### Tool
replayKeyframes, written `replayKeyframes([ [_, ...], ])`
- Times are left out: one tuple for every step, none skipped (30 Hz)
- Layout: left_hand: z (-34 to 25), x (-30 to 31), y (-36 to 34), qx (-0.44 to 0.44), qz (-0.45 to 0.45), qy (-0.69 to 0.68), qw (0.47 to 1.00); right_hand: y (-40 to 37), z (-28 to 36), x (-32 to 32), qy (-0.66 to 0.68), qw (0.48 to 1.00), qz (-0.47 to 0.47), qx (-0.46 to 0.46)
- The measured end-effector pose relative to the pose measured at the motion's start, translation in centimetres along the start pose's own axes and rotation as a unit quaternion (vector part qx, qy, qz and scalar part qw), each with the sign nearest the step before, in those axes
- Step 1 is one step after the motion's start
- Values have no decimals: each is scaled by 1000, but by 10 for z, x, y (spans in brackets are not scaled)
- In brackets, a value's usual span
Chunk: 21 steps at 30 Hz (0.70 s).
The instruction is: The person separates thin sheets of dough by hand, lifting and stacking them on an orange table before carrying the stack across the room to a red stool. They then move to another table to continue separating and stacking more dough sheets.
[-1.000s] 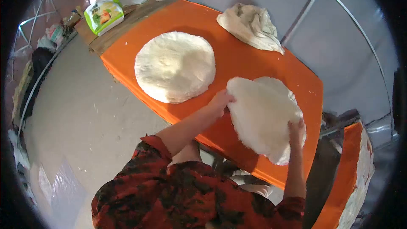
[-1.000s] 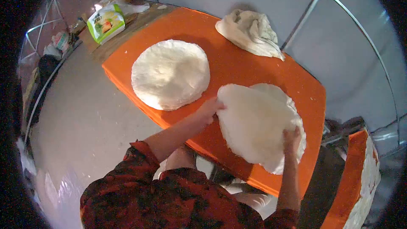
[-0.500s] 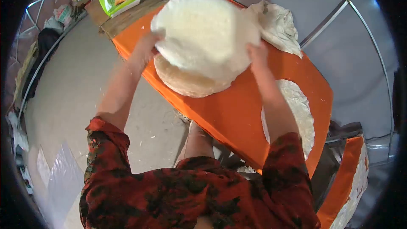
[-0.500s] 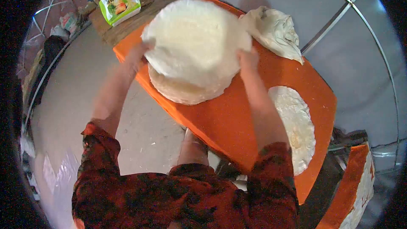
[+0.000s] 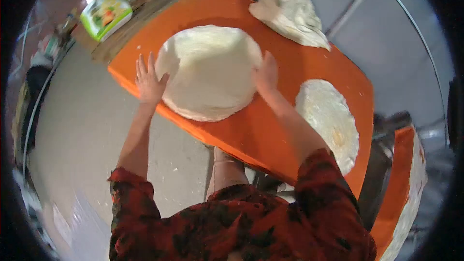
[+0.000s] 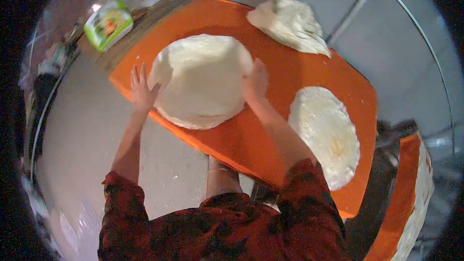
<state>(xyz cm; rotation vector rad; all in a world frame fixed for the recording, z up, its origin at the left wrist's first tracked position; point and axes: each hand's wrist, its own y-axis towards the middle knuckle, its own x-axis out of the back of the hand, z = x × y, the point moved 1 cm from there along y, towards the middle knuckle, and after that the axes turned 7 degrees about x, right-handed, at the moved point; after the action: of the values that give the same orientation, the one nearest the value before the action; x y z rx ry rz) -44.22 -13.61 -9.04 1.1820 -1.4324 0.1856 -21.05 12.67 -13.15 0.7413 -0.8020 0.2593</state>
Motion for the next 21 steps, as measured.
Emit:
replayKeyframes([
  [9, -14, 5, -65, 41, -18, 997, -8, -2, -1, -17, 998, -17, 58],
  [32, -45, 3, -67, 143, -31, 987, -13, 25, 21, 62, 987, 135, -60],
  [56, -86, 2, -80, 247, -42, 965, -21, 20, 7, 79, 972, 215, -62],
  [74, -114, -3, -131, 260, -147, 945, -35, -19, -52, 132, 978, 159, 20],
  [91, -141, 3, -59, 303, -241, 920, -28, -22, -49, 116, 971, 208, -9],
  [87, -138, 6, -102, 250, -115, 956, -21, -35, -61, 165, 970, 181, 9],
  [106, -152, 14, -184, 221, -113, 951, -26, -28, -16, 211, 966, 144, -34],
  [103, -145, 16, -132, 241, -100, 956, -34, -5, 31, 261, 956, 112, -70],
  [81, -119, 20, -134, 169, -63, 974, -50, -5, 56, 260, 960, 83, -70],
  [53, -80, 15, -132, 95, -26, 986, -71, -11, 83, 260, 961, 58, -69],
  [27, -54, 1, -126, 21, 14, 992, -92, -23, 107, 261, 962, 37, -67],
  [8, -47, -17, -125, 26, -103, 986, -125, -58, 113, 179, 984, 8, 15],
  [-19, -39, -30, -120, 34, -215, 969, -163, -95, 126, 97, 991, -19, 94],
  [-47, -30, -48, -107, 36, -324, 939, -195, -119, 156, 51, 994, -46, 86],
  [-80, -39, -85, 24, 164, -470, 867, -221, -145, 185, 34, 995, -66, 71],
  [-127, -29, -125, 14, 270, -501, 822, -246, -163, 212, -12, 996, -74, 45],
  [-174, -20, -165, 12, 379, -517, 768, -267, -185, 230, -72, 995, -57, 40],
  [-221, -11, -206, 16, 478, -513, 713, -285, -189, 246, -122, 992, 13, -1],
  [-257, -17, -235, 64, 521, -579, 624, -299, -188, 255, -127, 990, 57, -11],
  [-293, -16, -250, 115, 566, -537, 615, -311, -186, 261, -134, 986, 99, -22],
  [-319, -45, -265, 128, 578, -548, 591, -320, -185, 266, -141, 979, 142, -32],
])
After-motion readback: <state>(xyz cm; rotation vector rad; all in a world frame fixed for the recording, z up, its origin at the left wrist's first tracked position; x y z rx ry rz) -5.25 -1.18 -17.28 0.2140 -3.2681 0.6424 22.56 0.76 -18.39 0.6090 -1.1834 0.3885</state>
